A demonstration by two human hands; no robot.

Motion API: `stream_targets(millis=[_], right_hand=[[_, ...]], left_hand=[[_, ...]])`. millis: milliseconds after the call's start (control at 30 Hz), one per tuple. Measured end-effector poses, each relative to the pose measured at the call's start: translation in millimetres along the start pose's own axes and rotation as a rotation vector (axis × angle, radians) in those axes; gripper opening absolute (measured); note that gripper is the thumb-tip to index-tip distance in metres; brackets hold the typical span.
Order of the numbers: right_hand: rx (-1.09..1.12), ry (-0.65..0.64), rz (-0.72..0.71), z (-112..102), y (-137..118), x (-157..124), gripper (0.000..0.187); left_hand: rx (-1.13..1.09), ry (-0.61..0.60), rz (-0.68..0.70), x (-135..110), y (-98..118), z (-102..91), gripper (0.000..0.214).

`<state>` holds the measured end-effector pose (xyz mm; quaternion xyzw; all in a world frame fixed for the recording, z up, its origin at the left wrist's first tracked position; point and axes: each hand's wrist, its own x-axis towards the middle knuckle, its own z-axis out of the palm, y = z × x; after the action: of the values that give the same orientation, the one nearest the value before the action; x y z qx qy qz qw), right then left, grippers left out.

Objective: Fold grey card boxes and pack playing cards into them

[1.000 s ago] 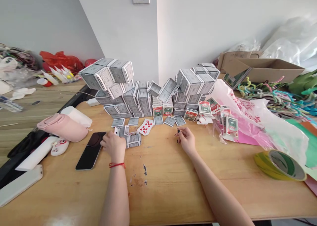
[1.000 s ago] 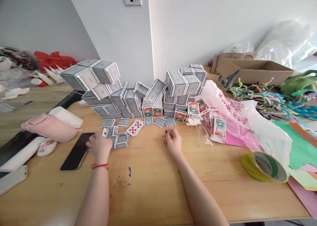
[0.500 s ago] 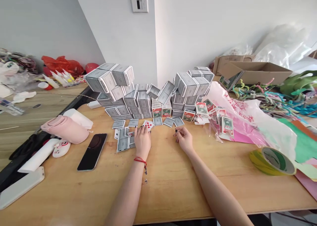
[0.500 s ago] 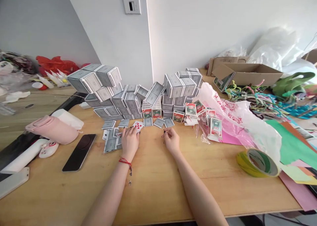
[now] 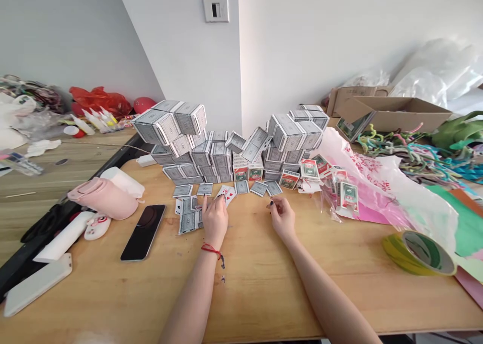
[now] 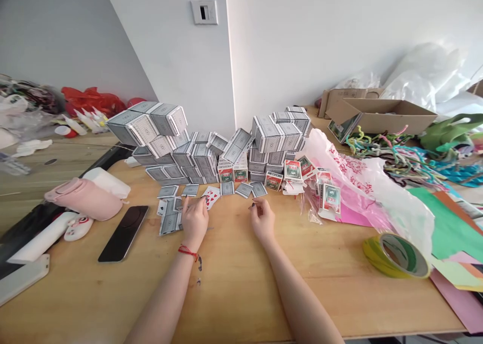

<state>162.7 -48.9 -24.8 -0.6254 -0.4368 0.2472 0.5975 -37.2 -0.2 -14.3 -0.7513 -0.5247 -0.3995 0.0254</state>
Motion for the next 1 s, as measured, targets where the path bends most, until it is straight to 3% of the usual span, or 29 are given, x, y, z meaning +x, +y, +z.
stream_targets(millis=[100, 267, 367, 467, 533, 600, 733, 867, 1000], right_hand=[[0.01, 0.007, -0.036, 1, -10, -8, 0.023], [0.488, -0.424, 0.317, 14, -21, -22, 0.033], [0.709, -0.392, 0.472, 20, -16, -22, 0.028], [0.74, -0.295, 0.528, 19, -7, -14, 0.024], [0.701, -0.221, 0.504, 16, -2, -9, 0.026], [0.636, -0.157, 0.465, 13, 2, -5, 0.028], [0.522, -0.155, 0.437, 14, 3, -4, 0.03], [0.451, -0.189, 0.415, 16, 2, -6, 0.032], [0.405, -0.226, 0.415, 14, -1, -7, 0.032]], left_hand=[[-0.09, 0.059, 0.02, -4, 11, -0.2, 0.024], [-0.233, -0.058, 0.219, -15, 43, 4.7, 0.023], [-0.275, -0.169, 0.35, -16, 53, 5.0, 0.024], [-0.316, -0.24, 0.435, -11, 50, 4.7, 0.022], [-0.275, -0.22, 0.369, -8, 42, 7.7, 0.023], [-0.153, -0.155, 0.205, -5, 32, 13.9, 0.03], [0.111, -0.158, -0.06, -2, 18, 26.0, 0.038], [0.163, -0.249, -0.055, 1, 15, 23.2, 0.031], [0.126, -0.251, -0.073, 3, 16, 13.9, 0.029]])
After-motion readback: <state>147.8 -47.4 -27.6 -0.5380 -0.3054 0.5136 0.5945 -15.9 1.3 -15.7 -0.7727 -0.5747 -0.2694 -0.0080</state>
